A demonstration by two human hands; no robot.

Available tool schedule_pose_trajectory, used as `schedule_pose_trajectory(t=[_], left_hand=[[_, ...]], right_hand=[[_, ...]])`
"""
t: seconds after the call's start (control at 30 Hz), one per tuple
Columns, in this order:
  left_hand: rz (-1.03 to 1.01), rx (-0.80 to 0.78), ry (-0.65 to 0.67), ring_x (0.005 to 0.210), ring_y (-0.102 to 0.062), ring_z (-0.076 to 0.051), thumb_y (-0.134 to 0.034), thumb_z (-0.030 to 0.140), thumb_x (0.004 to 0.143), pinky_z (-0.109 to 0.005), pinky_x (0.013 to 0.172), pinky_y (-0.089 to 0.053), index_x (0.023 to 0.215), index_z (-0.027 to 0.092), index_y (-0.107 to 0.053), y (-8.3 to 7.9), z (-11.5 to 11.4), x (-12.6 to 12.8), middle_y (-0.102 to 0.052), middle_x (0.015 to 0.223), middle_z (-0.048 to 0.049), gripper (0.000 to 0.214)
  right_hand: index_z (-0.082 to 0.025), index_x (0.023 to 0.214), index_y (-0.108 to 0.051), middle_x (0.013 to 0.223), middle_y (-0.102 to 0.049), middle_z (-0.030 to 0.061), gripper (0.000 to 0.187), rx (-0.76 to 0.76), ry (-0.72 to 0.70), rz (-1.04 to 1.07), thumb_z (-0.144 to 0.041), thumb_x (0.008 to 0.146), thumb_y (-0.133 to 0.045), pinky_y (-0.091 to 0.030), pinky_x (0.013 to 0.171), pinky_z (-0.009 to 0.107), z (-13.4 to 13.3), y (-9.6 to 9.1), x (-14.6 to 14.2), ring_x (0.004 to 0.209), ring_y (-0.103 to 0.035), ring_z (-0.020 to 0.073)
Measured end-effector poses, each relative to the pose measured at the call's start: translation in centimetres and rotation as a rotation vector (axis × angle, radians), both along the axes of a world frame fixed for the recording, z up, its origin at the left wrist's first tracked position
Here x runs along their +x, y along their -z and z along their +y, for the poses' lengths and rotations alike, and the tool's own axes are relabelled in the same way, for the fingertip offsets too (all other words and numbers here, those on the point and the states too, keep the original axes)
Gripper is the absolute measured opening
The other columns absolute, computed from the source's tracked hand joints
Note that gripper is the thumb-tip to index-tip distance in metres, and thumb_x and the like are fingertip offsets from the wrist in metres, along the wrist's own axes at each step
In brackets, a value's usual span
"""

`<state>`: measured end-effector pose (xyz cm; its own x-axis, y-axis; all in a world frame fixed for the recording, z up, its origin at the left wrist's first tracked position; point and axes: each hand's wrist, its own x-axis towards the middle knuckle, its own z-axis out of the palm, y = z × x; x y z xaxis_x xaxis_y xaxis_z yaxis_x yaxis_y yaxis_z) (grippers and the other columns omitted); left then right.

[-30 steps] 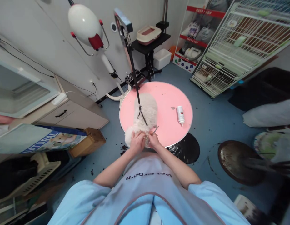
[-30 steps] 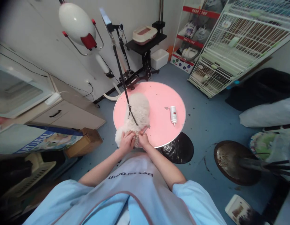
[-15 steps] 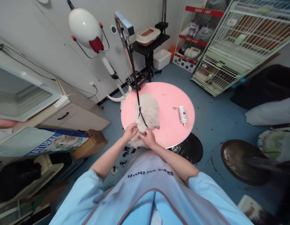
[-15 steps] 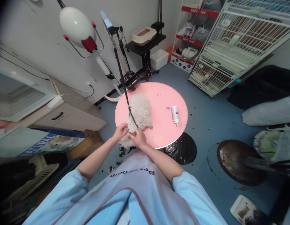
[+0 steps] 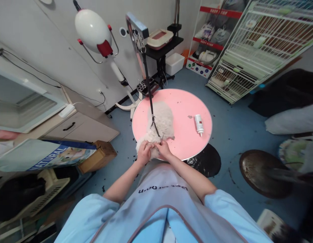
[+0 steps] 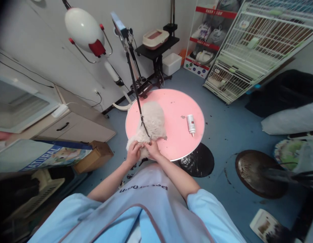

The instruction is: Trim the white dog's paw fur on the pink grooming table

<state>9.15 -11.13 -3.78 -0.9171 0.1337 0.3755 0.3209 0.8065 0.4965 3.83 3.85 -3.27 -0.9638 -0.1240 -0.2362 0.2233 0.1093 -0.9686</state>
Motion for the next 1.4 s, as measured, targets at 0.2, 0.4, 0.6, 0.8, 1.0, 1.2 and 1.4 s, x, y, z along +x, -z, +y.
schedule_pose_trajectory(t=[0.2, 0.4, 0.6, 0.8, 1.0, 1.2, 1.4], left_hand=[[-0.011, -0.041, 0.136, 0.132, -0.039, -0.032, -0.051, 0.018, 0.083, -0.053, 0.106, -0.038, 0.111, 0.017, -0.067, 1.3, -0.5, -0.8, -0.039, 0.143, -0.0148, 0.032], [-0.093, -0.07, 0.197, 0.128, -0.041, -0.031, -0.06, 0.03, 0.083, -0.05, 0.103, -0.04, 0.105, 0.021, -0.069, 1.2, 0.8, -3.0, -0.038, 0.142, -0.0118, 0.026], [-0.241, -0.109, 0.179, 0.126, -0.041, -0.03, -0.066, 0.035, 0.079, -0.05, 0.103, -0.04, 0.114, 0.026, -0.065, -0.2, 1.9, -3.7, -0.042, 0.134, -0.012, 0.036], [-0.333, -0.107, 0.06, 0.127, -0.041, -0.029, -0.069, 0.037, 0.076, -0.048, 0.101, -0.043, 0.109, 0.028, -0.066, -0.9, 2.7, -4.1, -0.044, 0.131, -0.0114, 0.034], [-0.489, -0.211, 0.03, 0.109, -0.055, -0.026, -0.073, 0.048, 0.074, -0.036, 0.089, -0.049, 0.12, 0.028, -0.063, -2.2, 2.7, -5.5, -0.05, 0.119, -0.0111, 0.051], [-0.555, -0.344, 0.123, 0.094, -0.062, -0.023, -0.066, 0.056, 0.078, -0.03, 0.077, -0.049, 0.131, 0.032, -0.055, -4.0, 3.3, -6.7, -0.054, 0.108, -0.0081, 0.06], [-0.56, -0.305, 0.15, 0.093, -0.062, -0.021, -0.066, 0.058, 0.076, -0.029, 0.078, -0.048, 0.13, 0.035, -0.057, -4.7, 3.6, -6.9, -0.055, 0.11, -0.0066, 0.059]], right_hand=[[-0.016, 0.076, -0.064, 0.068, -0.066, 0.0018, 0.022, 0.078, 0.023, -0.03, -0.036, 0.074, -0.056, -0.048, 0.061, 0.027, 0.3, 1.0, 0.8, 0.065, -0.059, 0.0166], [-0.013, 0.116, -0.055, 0.116, -0.062, 0.0165, 0.036, 0.379, 0.271, -0.037, -0.029, 0.085, -0.047, -0.047, 0.09, 0.036, 10.1, -0.5, -4.8, 0.11, -0.057, 0.0236], [-0.01, 0.115, -0.054, 0.128, -0.052, 0.0266, 0.053, 0.61, 0.441, -0.258, -0.025, 0.068, -0.072, -0.038, 0.098, 0.052, 21.9, -1.3, -13.9, 0.124, -0.048, 0.0379], [-0.014, 0.07, -0.06, 0.08, -0.068, 0.0144, 0.025, 0.44, 0.429, -0.362, -0.022, 0.055, -0.079, -0.049, 0.072, 0.035, 22.8, -0.4, -14.4, 0.093, -0.065, 0.0306], [-0.017, 0.101, -0.059, 0.096, -0.07, 0.0082, 0.047, -0.017, 0.459, -0.106, -0.049, 0.068, -0.066, -0.048, 0.049, 0.026, 17.7, -1.7, -5.6, 0.07, -0.064, 0.0183], [-0.02, 0.106, -0.057, 0.096, -0.069, 0.0058, 0.052, -0.245, 0.477, 0.034, -0.045, 0.064, -0.075, -0.053, 0.052, 0.028, 9.8, -4.5, 1.7, 0.072, -0.065, 0.0188], [-0.019, 0.094, -0.062, 0.085, -0.069, 0.0023, 0.042, -0.222, 0.525, 0.086, -0.033, 0.059, -0.08, -0.055, 0.075, 0.034, 6.6, -6.4, 1.9, 0.077, -0.065, 0.0198]])
